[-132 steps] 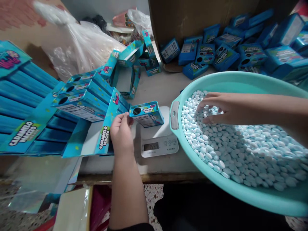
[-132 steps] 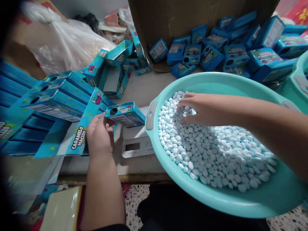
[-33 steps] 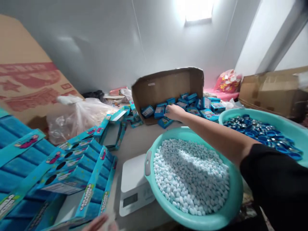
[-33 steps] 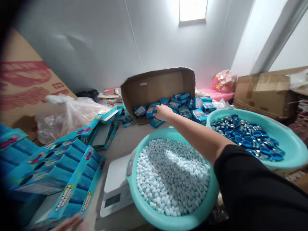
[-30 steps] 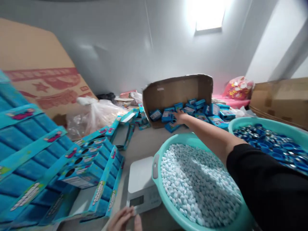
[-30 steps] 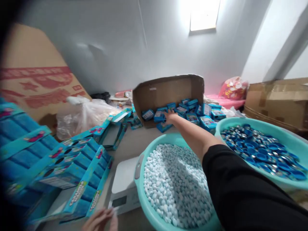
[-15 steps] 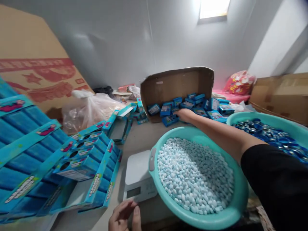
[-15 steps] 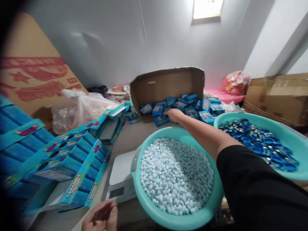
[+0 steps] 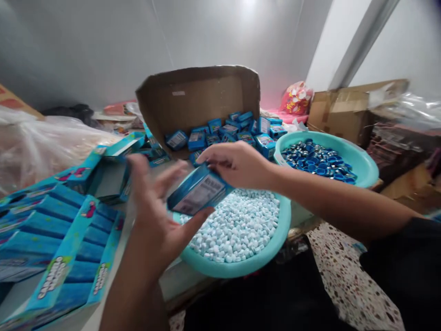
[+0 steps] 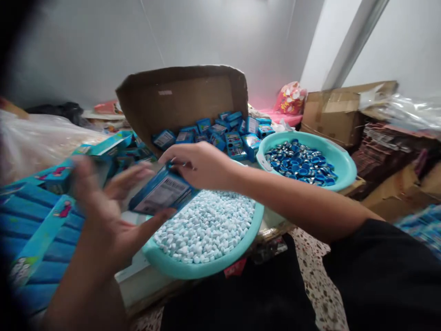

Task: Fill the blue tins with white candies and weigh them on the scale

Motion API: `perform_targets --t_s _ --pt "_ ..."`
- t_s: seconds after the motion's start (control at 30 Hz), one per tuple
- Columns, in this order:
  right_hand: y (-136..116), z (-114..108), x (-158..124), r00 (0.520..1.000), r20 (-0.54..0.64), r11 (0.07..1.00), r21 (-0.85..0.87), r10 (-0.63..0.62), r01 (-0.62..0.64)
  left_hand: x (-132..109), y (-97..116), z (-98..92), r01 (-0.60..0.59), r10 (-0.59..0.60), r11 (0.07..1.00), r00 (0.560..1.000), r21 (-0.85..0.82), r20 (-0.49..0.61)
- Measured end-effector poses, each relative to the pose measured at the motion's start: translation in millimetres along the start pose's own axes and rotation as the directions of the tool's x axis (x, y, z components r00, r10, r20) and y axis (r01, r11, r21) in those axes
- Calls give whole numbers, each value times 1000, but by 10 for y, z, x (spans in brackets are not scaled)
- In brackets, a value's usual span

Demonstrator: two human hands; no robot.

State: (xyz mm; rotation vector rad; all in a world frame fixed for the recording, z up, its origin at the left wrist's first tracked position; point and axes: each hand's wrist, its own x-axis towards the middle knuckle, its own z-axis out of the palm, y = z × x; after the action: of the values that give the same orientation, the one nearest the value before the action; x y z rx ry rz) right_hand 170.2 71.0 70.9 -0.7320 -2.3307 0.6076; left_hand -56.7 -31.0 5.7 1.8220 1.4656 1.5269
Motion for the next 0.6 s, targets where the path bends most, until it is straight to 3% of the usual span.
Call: perform_targets --t_s 0.07,0.1,0.2,0.27,0.4,0.47,0.6 --pt "-132 116 -196 997 -42 998 9 61 -61 290 6 116 47 -44 999 966 -8 253" --pt "-168 168 -293 991 -73 994 -7 112 -113 385 -18 172 87 -79 996 953 -12 292" --pt "-244 350 -576 979 -18 972 -110 205 -206 518 -166 323 244 -228 964 963 -103 142" --pt "-288 517 -731 964 177 970 -179 198 -167 533 -275 400 314 -307 933 949 -174 68" --pt "-229 803 -834 854 490 979 -178 173 -96 539 -399 481 346 -351 904 936 -251 24" --pt "-89 833 -783 820 544 977 -200 176 -76 554 -415 490 356 -355 900 933 -251 53" --pt "262 717 -631 825 481 929 -344 297 -134 565 -403 473 314 -294 937 945 -151 145"
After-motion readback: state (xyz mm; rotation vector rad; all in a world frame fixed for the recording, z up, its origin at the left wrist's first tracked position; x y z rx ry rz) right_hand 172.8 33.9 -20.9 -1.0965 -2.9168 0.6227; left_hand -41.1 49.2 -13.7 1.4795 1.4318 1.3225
